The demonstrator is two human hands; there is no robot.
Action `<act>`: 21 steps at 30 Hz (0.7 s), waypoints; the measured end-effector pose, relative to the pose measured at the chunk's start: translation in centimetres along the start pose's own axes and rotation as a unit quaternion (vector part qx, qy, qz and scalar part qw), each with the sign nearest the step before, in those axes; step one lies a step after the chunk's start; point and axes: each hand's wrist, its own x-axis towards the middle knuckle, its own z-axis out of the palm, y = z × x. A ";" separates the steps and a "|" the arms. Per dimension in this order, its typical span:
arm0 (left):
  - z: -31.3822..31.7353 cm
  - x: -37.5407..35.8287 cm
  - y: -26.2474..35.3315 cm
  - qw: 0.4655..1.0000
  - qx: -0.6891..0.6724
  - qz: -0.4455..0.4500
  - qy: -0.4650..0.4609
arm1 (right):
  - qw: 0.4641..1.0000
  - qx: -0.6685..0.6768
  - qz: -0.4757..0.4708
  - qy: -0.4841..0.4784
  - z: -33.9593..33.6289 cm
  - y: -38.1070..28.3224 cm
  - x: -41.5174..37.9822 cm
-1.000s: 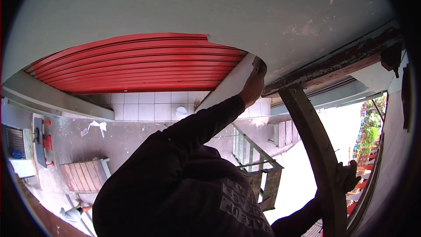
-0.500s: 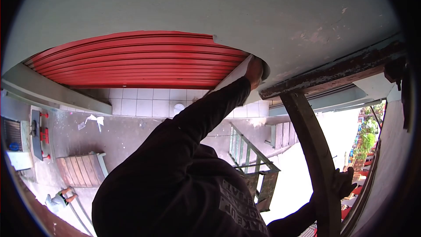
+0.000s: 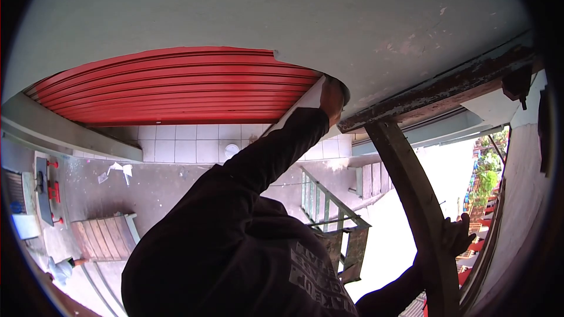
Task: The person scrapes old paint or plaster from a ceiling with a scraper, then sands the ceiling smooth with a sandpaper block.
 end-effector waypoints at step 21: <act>-1.4 0.6 -0.8 0.997 -0.051 -0.052 0.011 | 0.990 -0.077 0.010 -0.116 -0.1 -0.5 1.8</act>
